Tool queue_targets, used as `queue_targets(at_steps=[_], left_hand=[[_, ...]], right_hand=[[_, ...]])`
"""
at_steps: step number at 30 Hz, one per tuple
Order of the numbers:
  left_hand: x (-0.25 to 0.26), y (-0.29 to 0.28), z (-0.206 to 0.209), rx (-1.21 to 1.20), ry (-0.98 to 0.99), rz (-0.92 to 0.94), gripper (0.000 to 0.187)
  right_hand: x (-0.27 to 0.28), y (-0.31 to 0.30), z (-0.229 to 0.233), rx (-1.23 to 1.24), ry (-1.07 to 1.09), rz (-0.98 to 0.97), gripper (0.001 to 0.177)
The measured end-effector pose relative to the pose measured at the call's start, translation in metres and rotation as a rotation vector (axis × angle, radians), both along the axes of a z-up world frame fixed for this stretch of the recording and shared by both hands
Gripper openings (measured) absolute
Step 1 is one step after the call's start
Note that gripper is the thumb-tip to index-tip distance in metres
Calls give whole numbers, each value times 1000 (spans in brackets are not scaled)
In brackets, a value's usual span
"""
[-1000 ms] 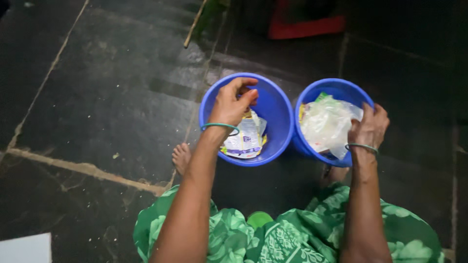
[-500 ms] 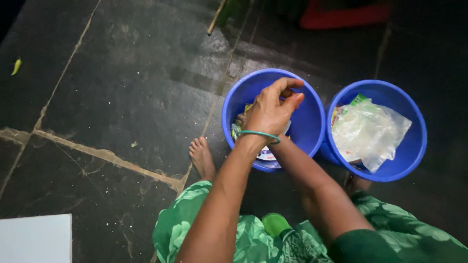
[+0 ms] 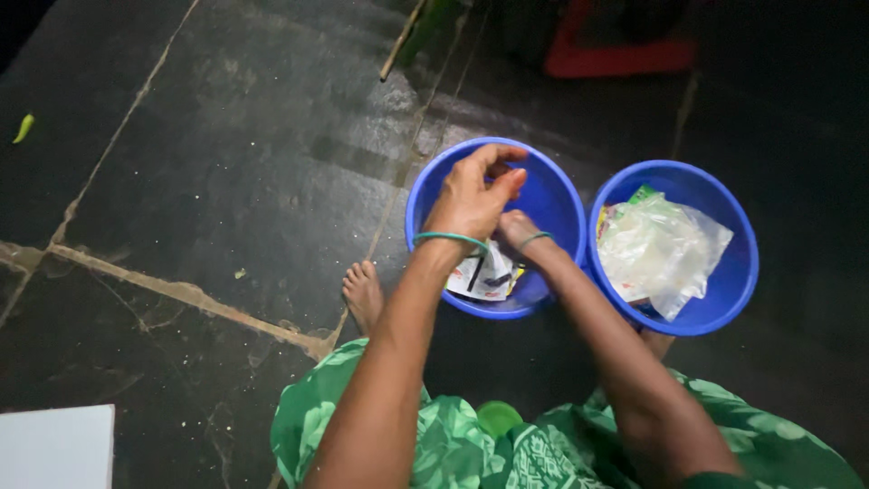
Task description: The person sits on a tiled floor and sorts various waste items, including plastic wrappers, food packets, and plastic bags, between two blue buckets. They pick up items from one bucket and place them into the other, occasionally separating different types of waste.
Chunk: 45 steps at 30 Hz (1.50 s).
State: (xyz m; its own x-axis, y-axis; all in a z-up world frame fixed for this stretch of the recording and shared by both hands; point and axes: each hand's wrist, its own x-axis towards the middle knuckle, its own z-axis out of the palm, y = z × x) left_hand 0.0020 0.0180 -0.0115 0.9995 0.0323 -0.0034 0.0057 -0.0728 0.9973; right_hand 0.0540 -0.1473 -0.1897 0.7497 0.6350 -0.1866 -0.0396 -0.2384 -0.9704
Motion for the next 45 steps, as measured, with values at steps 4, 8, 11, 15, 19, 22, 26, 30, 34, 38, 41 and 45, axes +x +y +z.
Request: queue_targets(at_steps=[4,8,11,15,19,22,26,30,34,38,41,45], left_hand=[[4,2,-9,-40,41,3,29],[5,1,-20,-24,-36,-19,30],[5,-4,-18,11,23,-41,29],[5,-8,-10,-2,139,-66,29],[6,-12,-9,-19,137,-87,29],[7,-16,-9,-48,160,-86,28],[6,-22,-8,16,139,-109,30],[3,-32,-5,66,55,-138,31],[-1,-31,8,112,162,-142,32],[-3,-31,12,141,136,-132,32],[-5,-32,10,183,121,-128,32],[-5,-32,11,237,91,-112,32]], right_hand=[[-14,-56,54,-594,-349,72,36],[-47,-98,85,-220,-240,-248,28],[-61,-139,90,23,-183,-556,22],[-65,-224,78,140,-174,-897,18],[-63,-308,34,97,-199,-1097,20],[-69,-336,17,-799,-376,-966,30],[-79,-305,13,-1107,-783,-955,64],[-26,-292,-27,-901,-579,-592,107],[11,-263,-89,-1143,-189,-310,117],[25,-251,-128,-1262,-78,-123,112],[33,-248,-145,-1267,-78,-106,104],[42,-243,-148,-1244,-120,-128,95]])
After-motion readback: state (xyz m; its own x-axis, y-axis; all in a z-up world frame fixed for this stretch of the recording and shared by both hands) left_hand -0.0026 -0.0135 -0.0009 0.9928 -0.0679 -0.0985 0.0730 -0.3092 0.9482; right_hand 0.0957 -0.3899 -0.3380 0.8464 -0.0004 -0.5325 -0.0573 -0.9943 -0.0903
